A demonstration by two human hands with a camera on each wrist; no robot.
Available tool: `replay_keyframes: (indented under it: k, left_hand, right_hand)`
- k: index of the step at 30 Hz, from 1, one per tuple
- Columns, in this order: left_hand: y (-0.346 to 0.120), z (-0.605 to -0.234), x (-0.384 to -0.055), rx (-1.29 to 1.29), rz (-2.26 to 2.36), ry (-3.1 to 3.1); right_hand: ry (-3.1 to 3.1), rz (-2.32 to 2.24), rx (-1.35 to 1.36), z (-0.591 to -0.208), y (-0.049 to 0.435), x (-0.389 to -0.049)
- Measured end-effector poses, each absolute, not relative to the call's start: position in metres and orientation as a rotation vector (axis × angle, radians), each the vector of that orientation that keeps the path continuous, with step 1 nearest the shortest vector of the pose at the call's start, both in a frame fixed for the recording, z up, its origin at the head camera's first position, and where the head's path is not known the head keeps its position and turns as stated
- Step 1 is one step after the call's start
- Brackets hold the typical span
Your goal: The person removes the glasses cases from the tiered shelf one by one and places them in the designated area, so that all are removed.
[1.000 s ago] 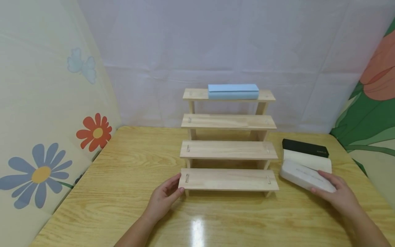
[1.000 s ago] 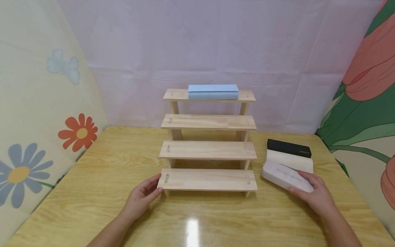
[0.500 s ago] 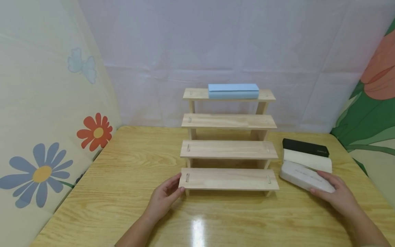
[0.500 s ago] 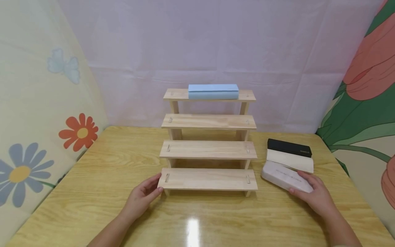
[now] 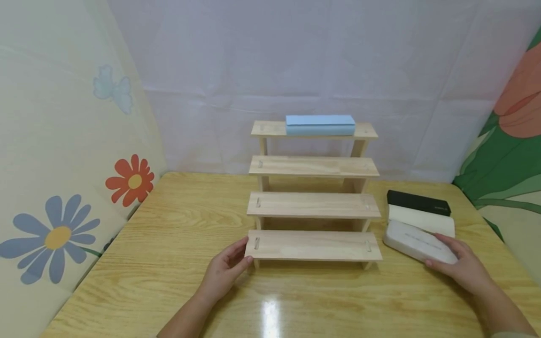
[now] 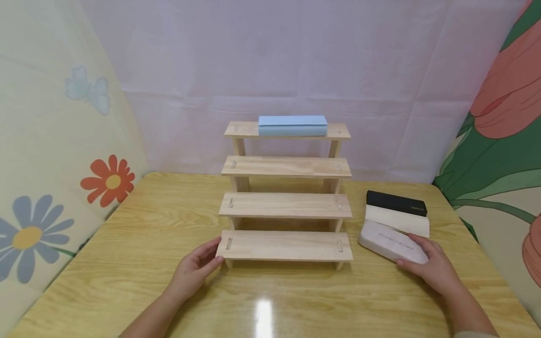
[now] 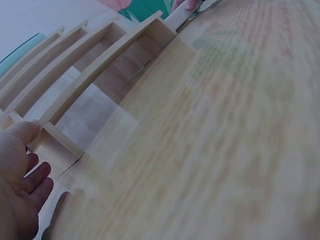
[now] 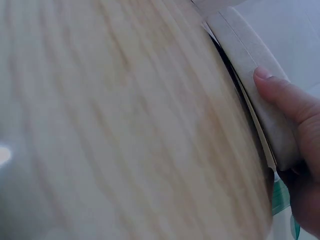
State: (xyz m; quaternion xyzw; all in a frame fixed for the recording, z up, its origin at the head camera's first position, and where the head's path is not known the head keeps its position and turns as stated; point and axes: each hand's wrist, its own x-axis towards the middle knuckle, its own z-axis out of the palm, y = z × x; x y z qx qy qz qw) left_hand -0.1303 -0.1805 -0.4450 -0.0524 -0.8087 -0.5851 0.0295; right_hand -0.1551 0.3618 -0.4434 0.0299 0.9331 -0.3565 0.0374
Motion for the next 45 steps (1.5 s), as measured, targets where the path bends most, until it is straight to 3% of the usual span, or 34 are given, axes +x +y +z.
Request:
replay_keyframes:
  k: [20,45]
  left_hand:
    - [-0.1801,-0.4444,-0.1297,-0.153,-1.793,-2.506]
    - [-0.1803,-0.4449,-0.13,-0.145,-1.783,-2.504]
  right_hand:
    - [2.914,-1.041,0.059,-0.4455,0.3621,-0.1563]
    - [2.905,-1.026,0.329,-0.4447,0.3623,-0.1584]
